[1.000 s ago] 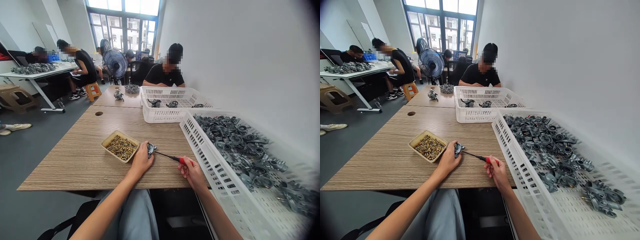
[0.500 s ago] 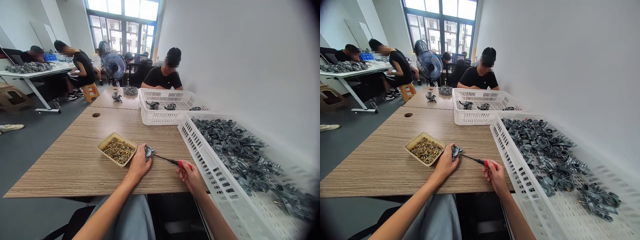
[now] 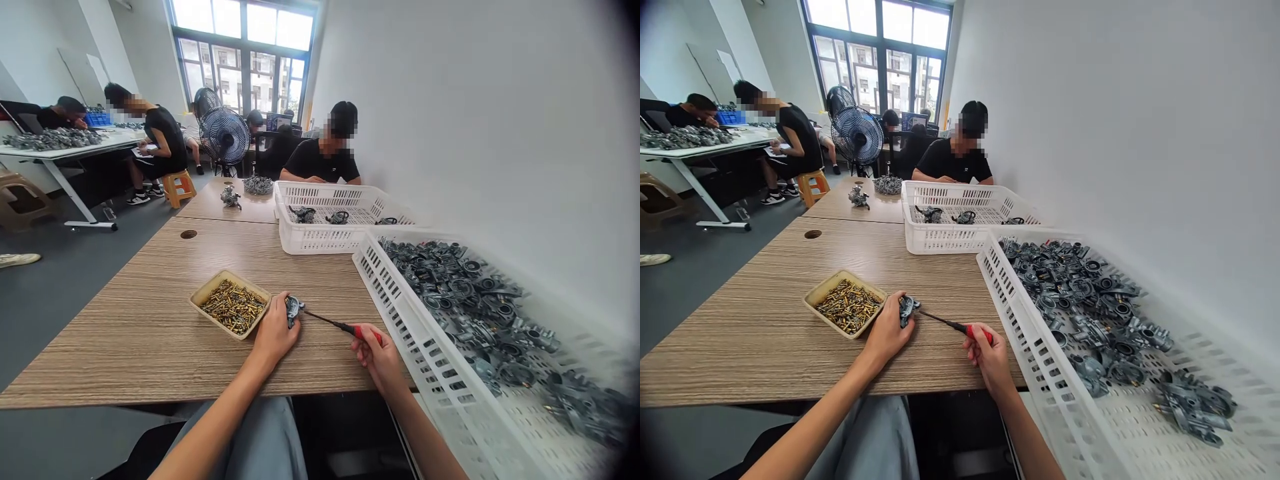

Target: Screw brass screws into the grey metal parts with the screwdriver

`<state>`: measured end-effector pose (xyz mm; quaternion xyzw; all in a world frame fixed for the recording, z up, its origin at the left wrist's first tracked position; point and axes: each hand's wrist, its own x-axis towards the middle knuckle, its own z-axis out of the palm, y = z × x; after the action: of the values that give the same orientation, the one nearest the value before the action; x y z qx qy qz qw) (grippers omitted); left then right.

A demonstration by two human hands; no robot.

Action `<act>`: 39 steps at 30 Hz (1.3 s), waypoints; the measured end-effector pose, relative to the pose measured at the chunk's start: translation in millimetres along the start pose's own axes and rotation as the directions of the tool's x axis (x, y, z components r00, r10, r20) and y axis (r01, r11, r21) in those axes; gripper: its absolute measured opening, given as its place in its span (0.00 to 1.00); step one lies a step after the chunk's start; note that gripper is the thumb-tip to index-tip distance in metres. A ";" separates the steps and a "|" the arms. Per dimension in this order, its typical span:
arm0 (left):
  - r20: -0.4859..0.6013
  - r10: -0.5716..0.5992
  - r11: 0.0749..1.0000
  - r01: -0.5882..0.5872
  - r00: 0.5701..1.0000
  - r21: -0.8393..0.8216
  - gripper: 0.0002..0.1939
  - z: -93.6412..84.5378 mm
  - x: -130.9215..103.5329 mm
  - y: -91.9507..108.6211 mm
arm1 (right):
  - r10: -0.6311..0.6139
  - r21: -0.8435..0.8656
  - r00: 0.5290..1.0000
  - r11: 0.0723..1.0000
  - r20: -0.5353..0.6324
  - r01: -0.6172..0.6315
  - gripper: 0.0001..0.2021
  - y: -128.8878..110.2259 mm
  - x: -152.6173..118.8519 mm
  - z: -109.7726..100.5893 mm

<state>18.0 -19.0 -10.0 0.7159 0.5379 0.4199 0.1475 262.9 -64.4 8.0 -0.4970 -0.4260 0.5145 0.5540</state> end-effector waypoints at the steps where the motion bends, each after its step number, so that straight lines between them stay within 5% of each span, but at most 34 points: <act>1: -0.008 0.002 1.000 -0.002 1.000 -0.003 0.31 0.0 0.2 -0.5 | 0.004 0.007 1.000 1.000 -0.006 -0.004 0.23 -0.7 0.2 -0.3; 39: -0.012 0.036 0.999 -0.035 0.999 0.026 0.29 -0.9 2.5 -2.2 | -0.081 -0.123 0.995 0.989 0.061 0.088 0.20 -0.4 -3.0 0.5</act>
<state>16.0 -16.2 -9.9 0.7246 0.5315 0.4198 0.1272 262.2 -67.3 8.6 -0.4978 -0.4934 0.4764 0.5309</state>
